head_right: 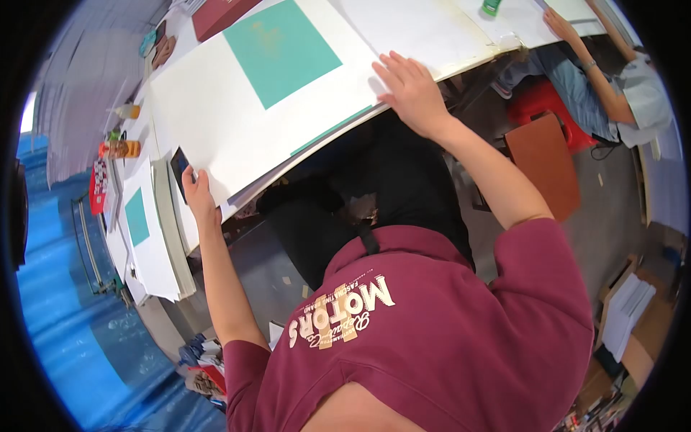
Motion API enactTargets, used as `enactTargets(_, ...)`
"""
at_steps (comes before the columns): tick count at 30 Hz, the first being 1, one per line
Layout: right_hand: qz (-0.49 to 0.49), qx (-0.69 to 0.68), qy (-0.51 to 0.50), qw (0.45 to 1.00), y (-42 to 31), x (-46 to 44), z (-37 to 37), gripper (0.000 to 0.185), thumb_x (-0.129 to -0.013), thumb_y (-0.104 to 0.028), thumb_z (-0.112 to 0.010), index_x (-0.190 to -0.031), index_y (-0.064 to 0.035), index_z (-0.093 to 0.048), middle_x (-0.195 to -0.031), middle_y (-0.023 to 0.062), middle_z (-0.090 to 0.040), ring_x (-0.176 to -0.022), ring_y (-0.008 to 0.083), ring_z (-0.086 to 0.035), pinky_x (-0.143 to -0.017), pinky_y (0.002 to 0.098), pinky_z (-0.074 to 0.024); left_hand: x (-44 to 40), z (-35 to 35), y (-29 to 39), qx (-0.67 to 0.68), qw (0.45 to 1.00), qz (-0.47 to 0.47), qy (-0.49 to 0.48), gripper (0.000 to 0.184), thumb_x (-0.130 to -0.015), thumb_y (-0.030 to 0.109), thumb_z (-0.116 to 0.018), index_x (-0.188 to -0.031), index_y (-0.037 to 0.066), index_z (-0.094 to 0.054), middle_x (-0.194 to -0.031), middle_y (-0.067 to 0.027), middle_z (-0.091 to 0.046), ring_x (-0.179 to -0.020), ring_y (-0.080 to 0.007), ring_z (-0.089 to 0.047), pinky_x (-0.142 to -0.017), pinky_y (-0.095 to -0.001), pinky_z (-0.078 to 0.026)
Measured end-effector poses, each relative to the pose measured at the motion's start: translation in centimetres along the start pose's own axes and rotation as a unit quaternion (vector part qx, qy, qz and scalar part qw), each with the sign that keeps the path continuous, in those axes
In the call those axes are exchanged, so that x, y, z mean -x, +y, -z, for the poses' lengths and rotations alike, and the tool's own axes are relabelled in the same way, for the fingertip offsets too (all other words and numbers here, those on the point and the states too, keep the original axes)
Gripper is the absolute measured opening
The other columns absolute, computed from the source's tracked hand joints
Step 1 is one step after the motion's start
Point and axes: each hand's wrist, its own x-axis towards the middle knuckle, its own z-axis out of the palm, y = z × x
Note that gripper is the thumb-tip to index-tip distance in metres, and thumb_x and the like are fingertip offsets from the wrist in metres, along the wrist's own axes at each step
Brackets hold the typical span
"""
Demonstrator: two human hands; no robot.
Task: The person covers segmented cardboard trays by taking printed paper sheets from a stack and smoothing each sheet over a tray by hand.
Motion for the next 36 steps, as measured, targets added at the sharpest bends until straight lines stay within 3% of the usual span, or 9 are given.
enactTargets(3, 0.052, -0.043, -0.035, 0.997, -3.7, 1.1, 0.9, 0.071, -0.083, -0.036, -0.069, -0.144, -0.0128, -0.043, -0.146, 0.0142, -0.044, -0.139, 0.0334, -0.037, -0.114, 0.0481, -0.0298, 0.4, -0.4, 0.4, -0.014, 1.000, 0.011, 0.010, 0.030, -0.101, 0.008, -0.049, -0.130, 0.003, -0.040, -0.117, -0.0197, -0.063, -0.104, -0.0205, -0.061, -0.089, -0.0318, -0.049)
enactTargets(4, 0.054, -0.054, -0.057, 0.995, -4.2, 1.6, 0.4, 0.078, -0.079, -0.040, -0.072, -0.147, -0.0188, -0.040, -0.151, 0.0129, -0.038, -0.141, 0.0347, -0.033, -0.116, 0.0502, -0.0272, 0.4, -0.5, 0.4, -0.013, 1.000, 0.011, 0.013, 0.030, -0.101, 0.009, -0.049, -0.129, 0.003, -0.041, -0.116, -0.0198, -0.064, -0.104, -0.0202, -0.061, -0.089, -0.0317, -0.049)
enactTargets(10, 0.073, -0.012, -0.083, 0.994, -4.6, 1.7, 0.0, 0.082, -0.072, -0.037, -0.078, -0.145, -0.0311, -0.042, -0.151, 0.0101, -0.037, -0.140, 0.0346, -0.033, -0.115, 0.0524, -0.0279, 0.5, -0.6, 0.2, -0.023, 1.000, 0.011, 0.016, 0.041, -0.099, 0.012, -0.055, -0.135, -0.001, -0.039, -0.116, -0.0178, -0.064, -0.103, -0.0186, -0.061, -0.086, -0.0304, -0.050)
enactTargets(17, 0.079, -0.008, -0.096, 0.992, -4.9, 1.4, 0.1, 0.083, -0.070, -0.032, -0.080, -0.144, -0.0304, -0.044, -0.151, 0.0104, -0.037, -0.141, 0.0341, -0.032, -0.114, 0.0523, -0.0276, -0.5, 0.3, -2.2, -0.165, 0.984, -0.053, 0.050, 0.043, -0.093, 0.013, -0.063, -0.131, -0.006, -0.055, -0.115, -0.0122, -0.064, -0.103, -0.0175, -0.059, -0.090, -0.0296, -0.047)
enactTargets(25, 0.080, -0.003, -0.104, 0.991, -5.6, 1.3, 0.1, 0.079, -0.072, -0.029, -0.079, -0.144, -0.0271, -0.046, -0.152, 0.0114, -0.035, -0.142, 0.0358, -0.030, -0.114, 0.0528, -0.0263, -0.8, 0.8, -4.1, -0.221, 0.973, -0.064, 0.036, 0.042, -0.088, 0.012, -0.069, -0.127, -0.002, -0.060, -0.109, -0.0120, -0.065, -0.094, -0.0184, -0.060, -0.086, -0.0301, -0.049)
enactTargets(32, 0.093, 0.014, -0.104, 0.990, -5.6, 1.4, -0.4, 0.080, -0.073, -0.028, -0.078, -0.146, -0.0250, -0.044, -0.155, 0.0109, -0.032, -0.144, 0.0354, -0.027, -0.116, 0.0518, -0.0227, -0.8, 0.8, -4.5, -0.241, 0.962, -0.124, 0.028, 0.043, -0.083, 0.009, -0.069, -0.126, 0.008, -0.063, -0.103, -0.0151, -0.064, -0.089, -0.0266, -0.060, -0.080, -0.0360, -0.049)
enactTargets(36, 0.098, 0.012, -0.098, 0.990, -5.6, 1.5, -0.7, 0.082, -0.073, -0.028, -0.079, -0.146, -0.0251, -0.043, -0.155, 0.0111, -0.031, -0.144, 0.0351, -0.025, -0.116, 0.0514, -0.0215, -0.8, 0.7, -4.6, -0.271, 0.955, -0.116, 0.030, 0.043, -0.083, 0.010, -0.069, -0.126, 0.008, -0.063, -0.106, -0.0114, -0.064, -0.096, -0.0263, -0.056, -0.086, -0.0372, -0.046)
